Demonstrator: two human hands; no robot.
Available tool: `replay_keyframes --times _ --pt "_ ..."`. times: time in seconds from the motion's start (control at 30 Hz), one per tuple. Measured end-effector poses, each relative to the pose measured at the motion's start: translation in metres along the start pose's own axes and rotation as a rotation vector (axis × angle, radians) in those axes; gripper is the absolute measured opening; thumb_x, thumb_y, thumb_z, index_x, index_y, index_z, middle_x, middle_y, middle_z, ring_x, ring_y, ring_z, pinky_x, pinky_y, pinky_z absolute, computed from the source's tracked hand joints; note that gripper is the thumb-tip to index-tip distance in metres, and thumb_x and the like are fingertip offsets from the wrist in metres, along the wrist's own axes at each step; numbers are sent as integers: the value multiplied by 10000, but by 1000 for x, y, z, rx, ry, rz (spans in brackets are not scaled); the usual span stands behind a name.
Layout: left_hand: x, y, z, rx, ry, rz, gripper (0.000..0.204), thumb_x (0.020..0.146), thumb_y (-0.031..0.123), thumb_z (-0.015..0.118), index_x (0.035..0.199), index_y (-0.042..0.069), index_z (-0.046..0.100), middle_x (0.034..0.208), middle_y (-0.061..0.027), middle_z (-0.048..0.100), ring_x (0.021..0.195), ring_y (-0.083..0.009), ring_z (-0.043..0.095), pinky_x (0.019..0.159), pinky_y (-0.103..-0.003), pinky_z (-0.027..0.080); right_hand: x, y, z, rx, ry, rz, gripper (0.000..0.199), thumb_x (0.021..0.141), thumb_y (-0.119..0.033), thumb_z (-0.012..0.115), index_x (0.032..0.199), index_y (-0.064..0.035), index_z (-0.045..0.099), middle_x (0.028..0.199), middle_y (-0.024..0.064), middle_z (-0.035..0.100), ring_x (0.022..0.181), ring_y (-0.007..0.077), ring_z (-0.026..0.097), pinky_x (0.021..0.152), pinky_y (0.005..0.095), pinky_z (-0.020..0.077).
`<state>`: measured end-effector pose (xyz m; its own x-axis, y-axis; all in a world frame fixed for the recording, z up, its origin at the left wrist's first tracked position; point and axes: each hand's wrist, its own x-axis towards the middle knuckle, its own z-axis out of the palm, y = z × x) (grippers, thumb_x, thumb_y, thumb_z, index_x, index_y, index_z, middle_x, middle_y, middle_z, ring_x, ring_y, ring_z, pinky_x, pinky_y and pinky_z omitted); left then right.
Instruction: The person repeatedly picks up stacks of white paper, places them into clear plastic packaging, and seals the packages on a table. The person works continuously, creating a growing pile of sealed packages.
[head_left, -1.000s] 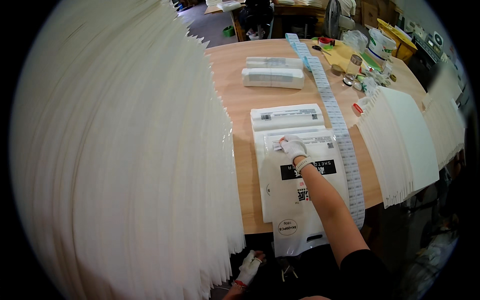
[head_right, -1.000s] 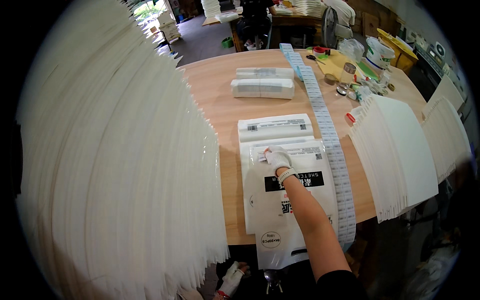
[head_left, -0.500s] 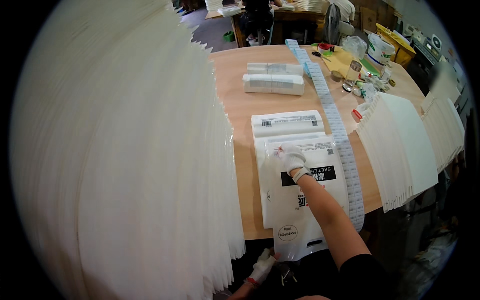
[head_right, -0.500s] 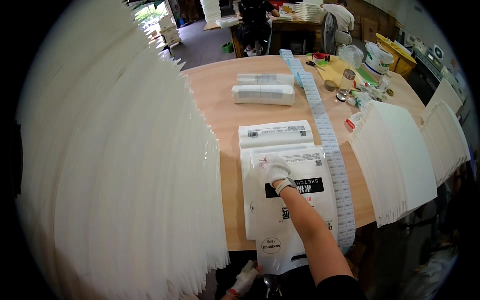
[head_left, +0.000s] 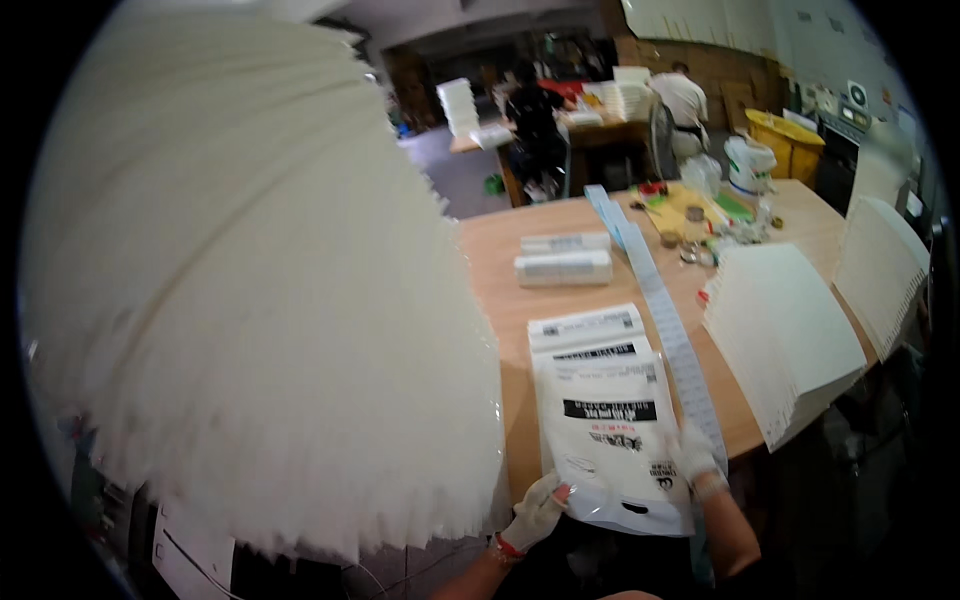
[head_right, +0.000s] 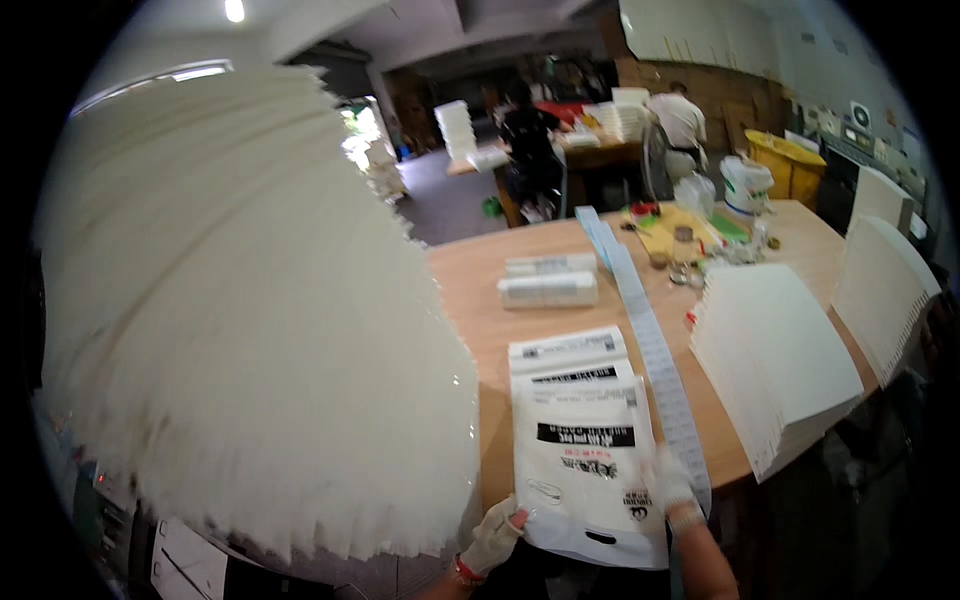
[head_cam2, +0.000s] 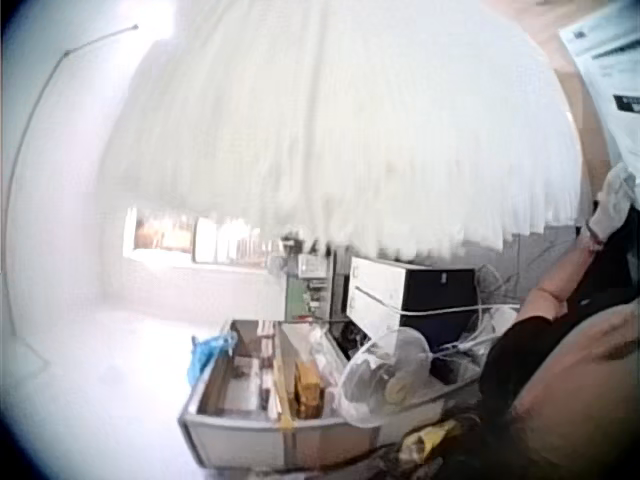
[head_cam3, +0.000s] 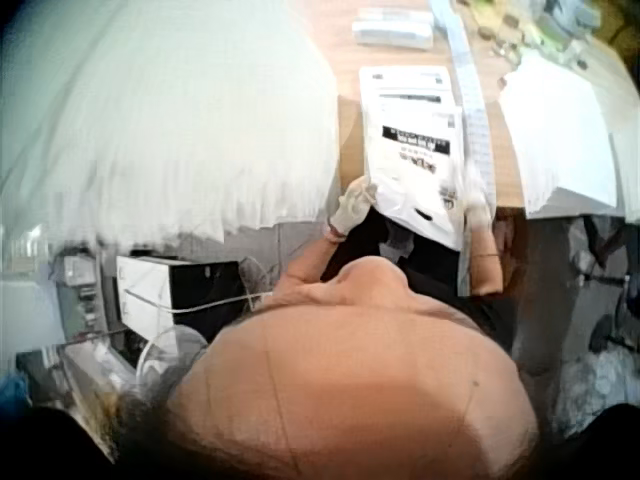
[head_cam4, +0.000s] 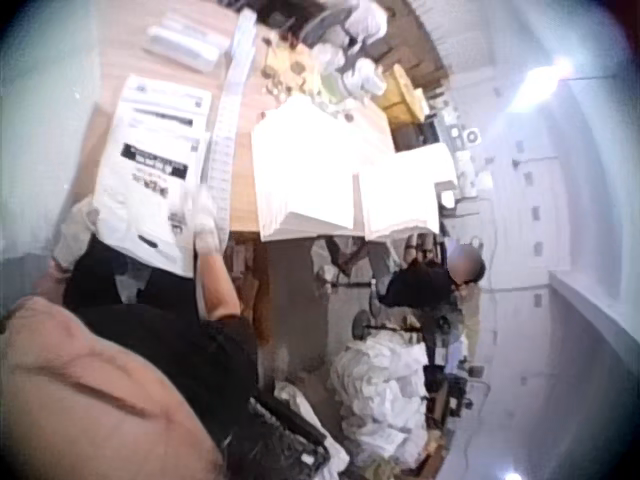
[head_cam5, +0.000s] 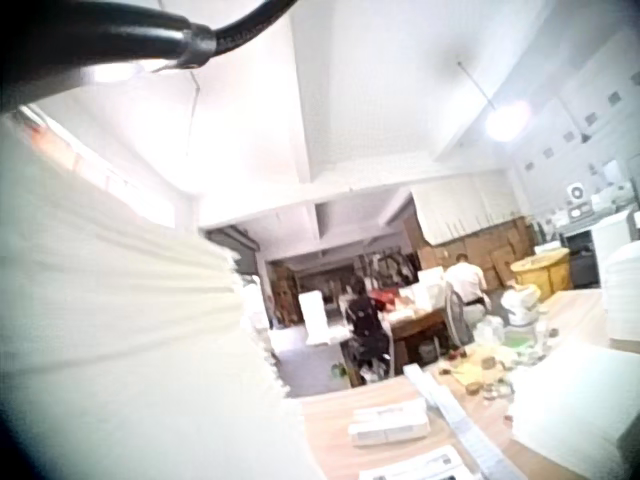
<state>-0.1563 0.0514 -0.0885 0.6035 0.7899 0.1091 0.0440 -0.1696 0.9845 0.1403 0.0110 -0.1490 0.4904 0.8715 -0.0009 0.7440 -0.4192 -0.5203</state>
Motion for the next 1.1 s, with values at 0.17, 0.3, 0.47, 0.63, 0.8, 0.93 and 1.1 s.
replay_keyframes --times 0.17,0.3,0.47,0.63,0.8,0.93,1.1 --pt "11 79 31 401 -48 472 242 854 129 556 1050 -10 530 900 -93 584 748 -143 554 664 -271 451 -98 5 48 1492 -38 188 505 808 43 513 1282 25 341 1068 122 548 942 154 531 767 251 451" --pt "-17 199 17 476 -158 676 65 769 60 578 783 27 524 752 -120 508 678 -293 504 606 -346 415 -86 -83 -22 1322 141 -139 273 885 -76 480 1146 6 489 952 29 543 808 90 487 698 215 434" --pt "-72 330 -51 46 505 918 140 771 50 526 909 36 550 878 -84 546 808 -225 543 719 -327 448 -14 -208 -180 1387 190 -710 322 895 -142 480 1181 1 514 1033 30 564 909 72 502 802 203 414" --pt "-86 495 -133 2 360 1198 133 884 74 417 874 -23 507 1000 -166 569 907 -309 595 872 -390 491 1 -377 -325 865 506 -1356 300 885 -254 516 1026 3 581 825 32 591 737 84 541 634 209 423" --pt "-106 554 -261 -236 627 1181 130 854 57 402 831 -38 488 977 -177 563 970 -302 558 887 -444 475 -42 -500 -373 1419 -370 -1039 338 859 -364 533 858 -32 597 661 53 540 578 131 509 530 281 480" --pt "-112 481 -369 83 880 855 84 846 109 463 853 35 502 905 -109 552 868 -239 562 840 -407 492 -51 -517 -351 729 -58 -1062 356 861 -328 445 905 4 564 738 78 533 595 198 571 587 302 515" --pt "-133 363 -365 -182 819 869 202 877 260 510 961 78 531 855 -51 537 750 -186 519 661 -327 461 -22 -472 -304 1236 -87 -1118 355 888 -328 420 915 -6 567 688 53 530 542 171 558 556 302 502"
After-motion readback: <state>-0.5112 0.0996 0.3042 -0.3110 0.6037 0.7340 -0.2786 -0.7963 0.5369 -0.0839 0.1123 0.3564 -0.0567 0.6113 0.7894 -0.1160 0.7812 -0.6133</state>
